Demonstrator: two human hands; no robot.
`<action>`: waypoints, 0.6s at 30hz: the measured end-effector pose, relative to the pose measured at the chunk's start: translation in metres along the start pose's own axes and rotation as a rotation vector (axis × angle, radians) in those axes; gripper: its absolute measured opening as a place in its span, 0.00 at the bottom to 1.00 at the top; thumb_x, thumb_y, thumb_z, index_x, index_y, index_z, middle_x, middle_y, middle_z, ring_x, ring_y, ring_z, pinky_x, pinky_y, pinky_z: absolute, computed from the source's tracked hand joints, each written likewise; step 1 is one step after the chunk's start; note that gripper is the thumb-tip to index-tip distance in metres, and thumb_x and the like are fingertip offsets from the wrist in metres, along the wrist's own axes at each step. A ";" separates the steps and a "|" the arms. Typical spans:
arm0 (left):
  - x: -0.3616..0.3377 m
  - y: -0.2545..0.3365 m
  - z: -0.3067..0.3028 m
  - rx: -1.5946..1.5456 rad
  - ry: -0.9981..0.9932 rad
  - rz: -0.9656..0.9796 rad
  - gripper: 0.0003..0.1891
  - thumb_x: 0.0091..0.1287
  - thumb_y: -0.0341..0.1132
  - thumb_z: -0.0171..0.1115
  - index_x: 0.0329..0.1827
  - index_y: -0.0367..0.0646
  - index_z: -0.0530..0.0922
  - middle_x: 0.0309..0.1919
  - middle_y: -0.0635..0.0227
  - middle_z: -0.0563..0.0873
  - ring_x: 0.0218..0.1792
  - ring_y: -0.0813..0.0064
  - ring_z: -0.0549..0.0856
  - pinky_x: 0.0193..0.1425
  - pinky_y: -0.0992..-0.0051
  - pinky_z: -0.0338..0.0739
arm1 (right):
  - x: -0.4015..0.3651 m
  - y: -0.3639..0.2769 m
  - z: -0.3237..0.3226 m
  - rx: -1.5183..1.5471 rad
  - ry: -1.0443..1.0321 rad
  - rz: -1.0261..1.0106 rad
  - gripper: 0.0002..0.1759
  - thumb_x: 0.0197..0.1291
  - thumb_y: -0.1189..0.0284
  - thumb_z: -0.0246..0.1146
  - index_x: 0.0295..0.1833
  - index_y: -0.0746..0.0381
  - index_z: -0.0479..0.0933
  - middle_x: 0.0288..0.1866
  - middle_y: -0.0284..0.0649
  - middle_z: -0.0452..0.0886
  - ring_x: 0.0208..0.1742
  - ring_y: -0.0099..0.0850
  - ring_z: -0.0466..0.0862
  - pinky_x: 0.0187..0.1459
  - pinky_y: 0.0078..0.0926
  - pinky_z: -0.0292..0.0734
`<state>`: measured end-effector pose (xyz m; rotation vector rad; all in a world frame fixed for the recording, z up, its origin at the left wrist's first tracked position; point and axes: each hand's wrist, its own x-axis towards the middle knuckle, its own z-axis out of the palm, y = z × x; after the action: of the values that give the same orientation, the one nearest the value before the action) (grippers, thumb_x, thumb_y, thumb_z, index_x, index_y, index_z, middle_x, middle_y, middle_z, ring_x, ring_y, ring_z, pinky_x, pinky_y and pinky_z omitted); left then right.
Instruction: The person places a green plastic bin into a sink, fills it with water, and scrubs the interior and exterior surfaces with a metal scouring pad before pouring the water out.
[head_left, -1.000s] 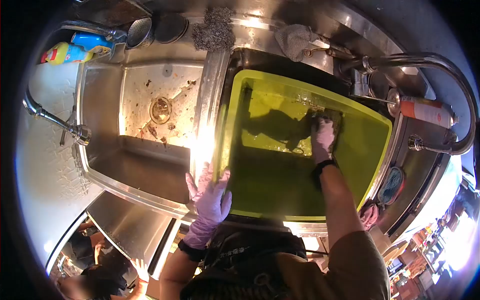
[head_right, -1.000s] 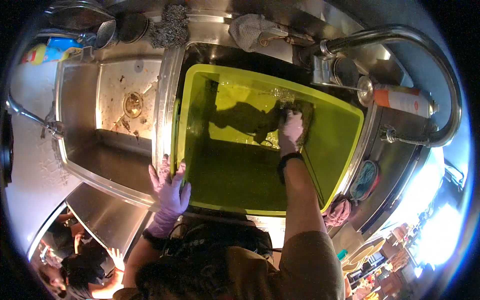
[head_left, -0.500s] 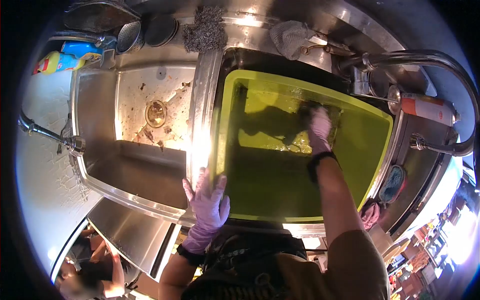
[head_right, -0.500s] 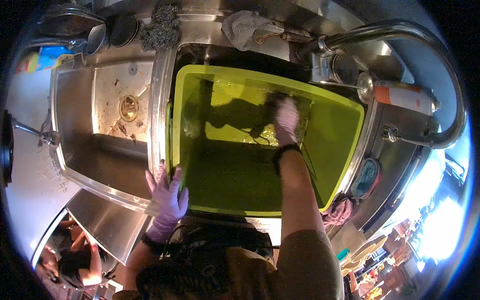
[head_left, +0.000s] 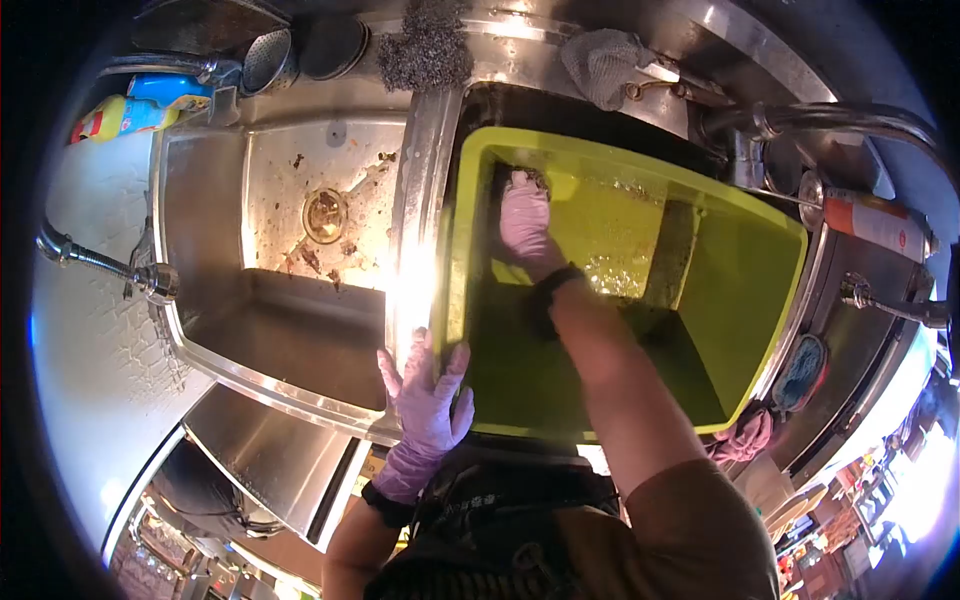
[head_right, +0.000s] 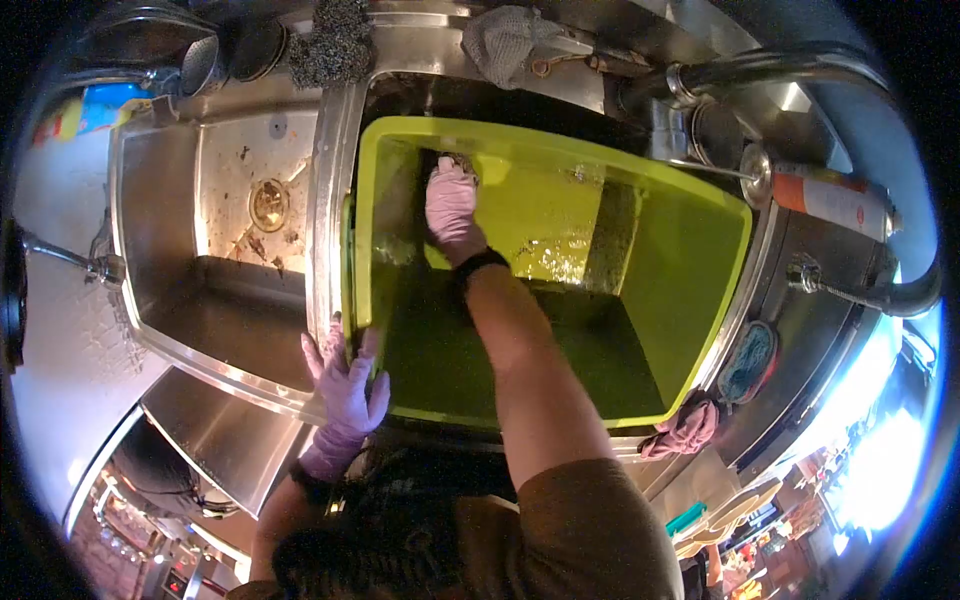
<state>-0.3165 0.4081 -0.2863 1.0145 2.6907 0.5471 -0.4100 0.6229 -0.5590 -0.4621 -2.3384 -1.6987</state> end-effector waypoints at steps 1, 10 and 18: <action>0.001 0.000 0.002 0.006 0.009 -0.004 0.34 0.63 0.41 0.53 0.75 0.60 0.56 0.70 0.62 0.67 0.73 0.56 0.61 0.73 0.37 0.32 | 0.008 0.011 0.000 0.261 -0.091 0.229 0.22 0.72 0.60 0.45 0.26 0.55 0.73 0.11 0.28 0.65 0.07 0.23 0.62 0.09 0.21 0.61; 0.005 0.003 -0.003 0.018 0.005 -0.025 0.34 0.64 0.43 0.51 0.75 0.62 0.56 0.70 0.64 0.68 0.72 0.55 0.62 0.73 0.37 0.34 | -0.018 0.093 0.031 1.367 -0.376 -0.236 0.08 0.60 0.70 0.54 0.34 0.60 0.77 0.42 0.38 0.76 0.45 0.33 0.78 0.42 0.35 0.74; 0.008 0.005 -0.007 -0.019 0.012 -0.010 0.38 0.62 0.37 0.55 0.76 0.63 0.52 0.67 0.71 0.73 0.72 0.59 0.62 0.74 0.39 0.30 | -0.073 0.065 -0.023 1.065 -0.006 -0.467 0.10 0.68 0.71 0.47 0.45 0.61 0.72 0.38 0.38 0.77 0.36 0.30 0.78 0.39 0.31 0.75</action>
<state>-0.3214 0.4150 -0.2781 0.9956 2.6944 0.5778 -0.3185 0.6108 -0.5197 0.2945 -3.0320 -0.3241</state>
